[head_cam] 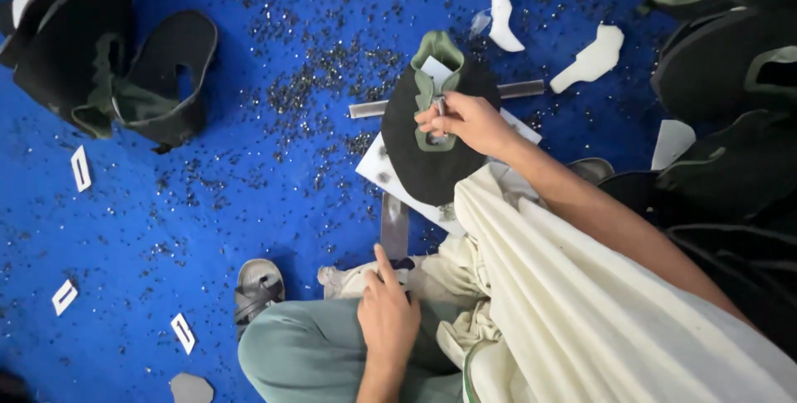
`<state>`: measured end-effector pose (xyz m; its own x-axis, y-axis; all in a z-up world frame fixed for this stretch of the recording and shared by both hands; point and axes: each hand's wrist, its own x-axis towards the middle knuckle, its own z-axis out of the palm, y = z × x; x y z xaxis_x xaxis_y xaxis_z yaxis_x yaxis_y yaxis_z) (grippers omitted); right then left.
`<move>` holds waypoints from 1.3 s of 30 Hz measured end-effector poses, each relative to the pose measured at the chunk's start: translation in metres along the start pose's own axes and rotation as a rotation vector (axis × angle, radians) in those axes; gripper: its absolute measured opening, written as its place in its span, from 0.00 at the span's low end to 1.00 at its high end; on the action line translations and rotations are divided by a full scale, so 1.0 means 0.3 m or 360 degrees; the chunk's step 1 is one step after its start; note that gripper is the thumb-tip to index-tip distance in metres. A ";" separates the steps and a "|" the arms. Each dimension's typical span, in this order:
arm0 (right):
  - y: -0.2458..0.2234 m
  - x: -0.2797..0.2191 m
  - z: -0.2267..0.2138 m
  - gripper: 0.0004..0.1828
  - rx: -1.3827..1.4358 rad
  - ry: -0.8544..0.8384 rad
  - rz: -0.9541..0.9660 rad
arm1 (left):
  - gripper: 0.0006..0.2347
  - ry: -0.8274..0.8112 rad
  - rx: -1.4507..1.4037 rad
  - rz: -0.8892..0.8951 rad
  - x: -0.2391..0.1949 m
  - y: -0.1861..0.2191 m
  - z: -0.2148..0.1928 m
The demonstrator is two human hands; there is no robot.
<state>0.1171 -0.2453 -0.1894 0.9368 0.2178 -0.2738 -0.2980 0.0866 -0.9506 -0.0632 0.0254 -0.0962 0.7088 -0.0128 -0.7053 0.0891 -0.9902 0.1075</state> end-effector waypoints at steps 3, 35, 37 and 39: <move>0.080 0.009 -0.014 0.03 -0.0025 -0.0032 -0.0048 | 0.44 0.0115 -0.0108 0.0016 0.020 -0.047 0.033; 0.126 0.038 -0.028 0.08 0.0095 0.0097 -0.0168 | 0.19 0.1213 -0.1409 0.0635 -0.127 0.127 -0.302; 0.108 0.028 -0.024 0.06 -0.0036 0.0127 -0.0270 | 0.18 0.1262 -0.1600 0.0807 -0.146 0.153 -0.361; 0.089 -0.002 0.007 0.05 -0.0165 0.0155 -0.0386 | 0.18 0.1321 -0.1785 0.0988 -0.145 0.171 -0.382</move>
<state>0.1082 -0.2411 -0.2142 0.9932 0.1079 -0.0443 -0.0471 0.0238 -0.9986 -0.0094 -0.0090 0.0202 0.9785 0.0836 0.1887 -0.1640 -0.2402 0.9568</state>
